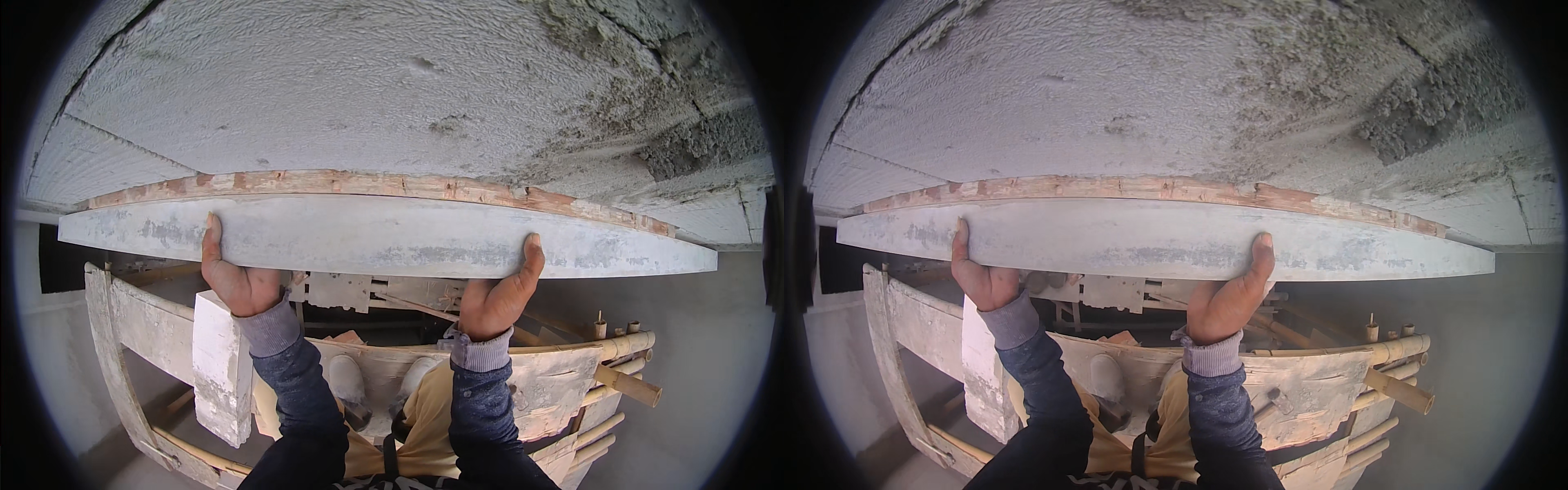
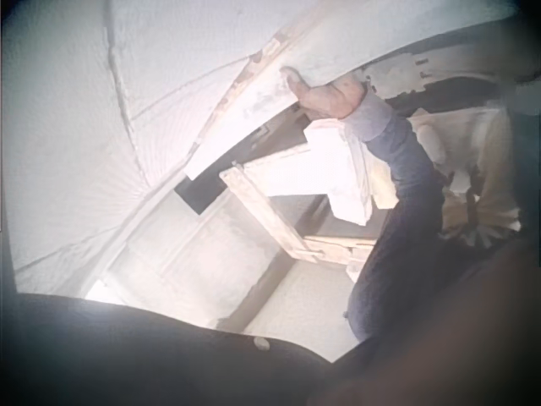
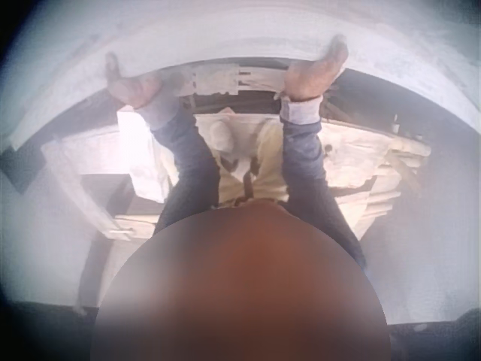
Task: The person positions a long curved plasterboard strip against a concrete ceiling arch and secures it with a hammer and nails. A coworker assists by holding the strip and hammering from below.
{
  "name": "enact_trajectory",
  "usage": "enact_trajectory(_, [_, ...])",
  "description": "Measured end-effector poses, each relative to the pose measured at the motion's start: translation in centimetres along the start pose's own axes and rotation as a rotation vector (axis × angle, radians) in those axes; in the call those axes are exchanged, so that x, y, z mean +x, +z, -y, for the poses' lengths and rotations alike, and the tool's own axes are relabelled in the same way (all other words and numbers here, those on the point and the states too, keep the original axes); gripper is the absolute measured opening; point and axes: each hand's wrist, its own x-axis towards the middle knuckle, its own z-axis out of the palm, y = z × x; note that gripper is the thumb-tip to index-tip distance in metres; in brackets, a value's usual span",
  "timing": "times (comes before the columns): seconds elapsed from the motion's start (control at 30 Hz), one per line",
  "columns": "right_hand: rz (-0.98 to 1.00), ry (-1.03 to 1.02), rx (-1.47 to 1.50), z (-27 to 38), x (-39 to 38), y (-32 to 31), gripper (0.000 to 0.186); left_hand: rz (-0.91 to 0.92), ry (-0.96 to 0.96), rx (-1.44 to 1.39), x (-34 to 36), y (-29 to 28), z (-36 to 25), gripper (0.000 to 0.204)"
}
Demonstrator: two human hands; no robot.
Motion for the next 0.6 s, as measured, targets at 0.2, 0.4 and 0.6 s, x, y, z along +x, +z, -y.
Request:
enact_trajectory(0.2, [0.105, -0.062, -0.108, 0.4, -0.2, 0.1, 0.041, 0.013, 0.029, -0.026, -0.3, 0.5, 0.2, 0.033])
enact_trajectory(0.4, [0.186, -0.117, -0.170, 0.4, 0.2, -0.9, 0.041, -0.031, 0.076, -0.011, -0.7, 1.3, 0.2, 0.029])
enact_trajectory(0.6, [0.118, -0.149, -0.216, 0.3, 0.1, -0.2, 0.037, -0.015, 0.066, -0.037, -0.8, 1.5, 0.2, 0.026])
